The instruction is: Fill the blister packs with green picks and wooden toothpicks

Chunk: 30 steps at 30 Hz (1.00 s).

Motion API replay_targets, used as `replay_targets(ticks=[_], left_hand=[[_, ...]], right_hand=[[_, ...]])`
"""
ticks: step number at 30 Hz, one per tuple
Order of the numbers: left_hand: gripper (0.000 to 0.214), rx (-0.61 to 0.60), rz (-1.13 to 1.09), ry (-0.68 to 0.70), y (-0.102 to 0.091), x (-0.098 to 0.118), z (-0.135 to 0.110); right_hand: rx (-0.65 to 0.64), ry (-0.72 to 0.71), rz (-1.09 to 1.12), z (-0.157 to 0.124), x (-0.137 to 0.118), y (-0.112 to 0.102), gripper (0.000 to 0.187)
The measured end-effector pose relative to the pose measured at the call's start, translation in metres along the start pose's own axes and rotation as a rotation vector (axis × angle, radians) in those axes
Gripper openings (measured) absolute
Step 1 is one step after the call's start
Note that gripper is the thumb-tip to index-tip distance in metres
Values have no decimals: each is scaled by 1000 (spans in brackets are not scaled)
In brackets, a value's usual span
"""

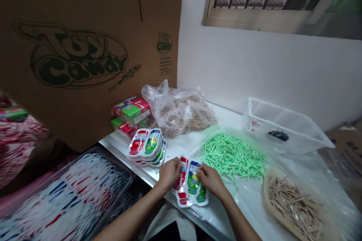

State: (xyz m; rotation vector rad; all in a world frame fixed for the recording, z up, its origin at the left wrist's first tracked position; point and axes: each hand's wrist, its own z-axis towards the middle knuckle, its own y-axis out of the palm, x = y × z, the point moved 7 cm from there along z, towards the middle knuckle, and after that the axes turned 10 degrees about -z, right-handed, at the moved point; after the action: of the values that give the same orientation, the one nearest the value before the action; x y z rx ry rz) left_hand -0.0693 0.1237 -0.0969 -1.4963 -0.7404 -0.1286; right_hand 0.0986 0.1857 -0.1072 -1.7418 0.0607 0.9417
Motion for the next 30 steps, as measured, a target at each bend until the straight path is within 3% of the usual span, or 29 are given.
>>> replay_targets(ticks=[3,5,7,9,10,12,15,20,25,27,30], left_hand=[[27,7,40,69,-13,12,-8],[28,45,-6,153,-26,22,-15],[29,58,-207,260,-39,35,-22],[29,-32,-558,281,-45,46,-25],[30,-106,-744,242,-44,50,-25],[27,-226,-1060,127,-39,59,-25],[29,-341,-1368,28,-28,80,-25],[34,-600,-1549,-117,10,113,-30],[31,-552,-1463,-113,34,120,-19],[30,-507,-1384,-102,37,118,-12],[29,-437,-1317,-112,37,114,-4]], right_hand=[[7,31,-17,-6,7,-1,22],[96,86,-2,-9,12,-9,30],[215,150,139,-13,16,-19,57],[227,147,449,-16,15,-22,77],[163,105,624,-16,9,-20,76],[0,3,892,-19,-5,-18,59],[-41,-52,987,-27,-13,-28,35],[14,-54,810,-41,-4,-44,29],[-3,-82,604,-50,13,-64,30],[-24,-98,348,-49,28,-81,32],[85,-114,-352,-38,57,-119,29]])
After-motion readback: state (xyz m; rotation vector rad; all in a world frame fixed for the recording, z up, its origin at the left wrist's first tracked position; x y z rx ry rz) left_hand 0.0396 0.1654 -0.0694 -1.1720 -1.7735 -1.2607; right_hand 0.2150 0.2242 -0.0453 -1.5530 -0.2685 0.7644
